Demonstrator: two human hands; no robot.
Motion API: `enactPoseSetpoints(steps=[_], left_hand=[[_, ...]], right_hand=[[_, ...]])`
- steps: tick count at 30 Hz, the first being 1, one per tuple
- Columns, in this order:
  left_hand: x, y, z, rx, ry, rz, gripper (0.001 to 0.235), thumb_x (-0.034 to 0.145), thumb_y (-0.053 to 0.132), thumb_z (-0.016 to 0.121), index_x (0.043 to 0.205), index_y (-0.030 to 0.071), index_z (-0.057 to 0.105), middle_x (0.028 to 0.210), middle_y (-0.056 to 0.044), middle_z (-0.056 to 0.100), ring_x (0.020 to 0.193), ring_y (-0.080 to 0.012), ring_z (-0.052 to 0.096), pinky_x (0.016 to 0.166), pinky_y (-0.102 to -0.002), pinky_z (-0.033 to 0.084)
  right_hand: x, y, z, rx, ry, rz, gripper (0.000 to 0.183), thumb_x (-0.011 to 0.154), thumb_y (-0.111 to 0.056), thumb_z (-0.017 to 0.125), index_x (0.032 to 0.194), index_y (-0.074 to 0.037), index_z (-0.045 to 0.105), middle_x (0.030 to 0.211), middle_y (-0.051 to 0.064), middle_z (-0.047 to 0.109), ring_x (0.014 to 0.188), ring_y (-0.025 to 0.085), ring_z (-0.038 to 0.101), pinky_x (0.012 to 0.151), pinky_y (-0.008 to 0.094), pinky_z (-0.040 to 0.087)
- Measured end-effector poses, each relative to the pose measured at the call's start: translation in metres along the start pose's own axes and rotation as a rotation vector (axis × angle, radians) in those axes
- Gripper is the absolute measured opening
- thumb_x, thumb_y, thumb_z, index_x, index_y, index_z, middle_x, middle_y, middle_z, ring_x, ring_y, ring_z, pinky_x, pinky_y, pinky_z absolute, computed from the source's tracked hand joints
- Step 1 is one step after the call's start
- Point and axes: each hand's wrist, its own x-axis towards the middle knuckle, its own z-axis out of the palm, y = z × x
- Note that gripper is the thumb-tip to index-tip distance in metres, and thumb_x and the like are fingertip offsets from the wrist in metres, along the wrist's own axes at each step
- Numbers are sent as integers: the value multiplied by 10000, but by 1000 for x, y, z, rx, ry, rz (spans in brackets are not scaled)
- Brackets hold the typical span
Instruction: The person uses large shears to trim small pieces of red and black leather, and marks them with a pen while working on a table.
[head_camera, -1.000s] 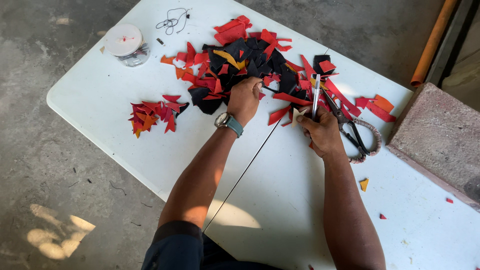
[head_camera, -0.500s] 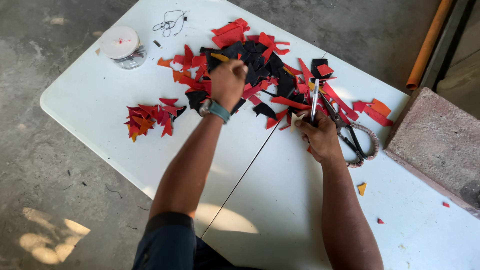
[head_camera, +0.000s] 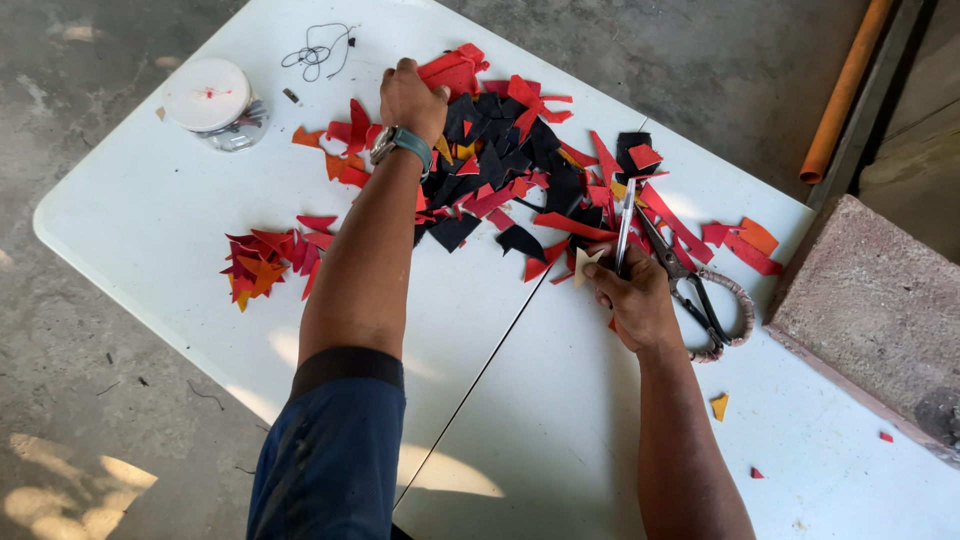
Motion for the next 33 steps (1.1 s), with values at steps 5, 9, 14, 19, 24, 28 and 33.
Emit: enactPoseSetpoints(steps=[5,9,14,19,24,28,33], left_hand=[[16,2,12,81,-61,8,807,792,301,865,1403,5,428,1372,-193,463,1113,-419,647,908,-419,586],[40,-8,24,217,-130,1,835,765,451,921,1326,9,490,1365,-167,452,1070,-392,656,915,-442,549],[54,-22,36,193,-143,47,623,719,409,952,1134,53,653,1231,-135,575,1059,-289,678,877,-412,569],[51,-33,37,-107,-23,125,429,653,182,967,926,35,671,963,-108,722,908,-237,747,761,-309,632],[43,-33,31,-233,-30,197,317,691,85,926,810,54,635,867,-105,752,833,-213,767,718,-301,629],[31,-25,12,-296,88,587,222,756,8,885,825,48,678,870,-99,782,862,-211,784,785,-314,632],[-10,10,-32,-377,129,672,255,833,0,844,978,36,638,928,-108,764,896,-235,787,817,-336,631]], right_hand=[[0,-2,2,-11,6,3,162,889,23,696,1029,-24,630,788,20,594,611,86,454,550,250,381],[2,-2,3,-61,19,19,152,898,4,702,1032,-29,637,775,15,589,610,83,448,546,247,373],[2,-3,6,-98,28,22,171,900,-19,724,1045,-22,634,755,12,566,613,83,458,547,248,377],[-4,-8,11,-61,-91,49,297,852,27,648,1149,22,641,757,-4,576,568,69,415,502,239,335],[-11,-8,32,-16,-357,167,531,810,41,574,1339,71,605,720,-12,505,523,67,391,465,239,305],[-6,1,52,-51,-417,371,641,799,24,555,1438,-24,518,645,21,493,462,75,359,421,258,279],[20,-16,62,-132,-399,361,600,854,38,551,1430,20,384,651,7,462,462,86,342,415,272,252]])
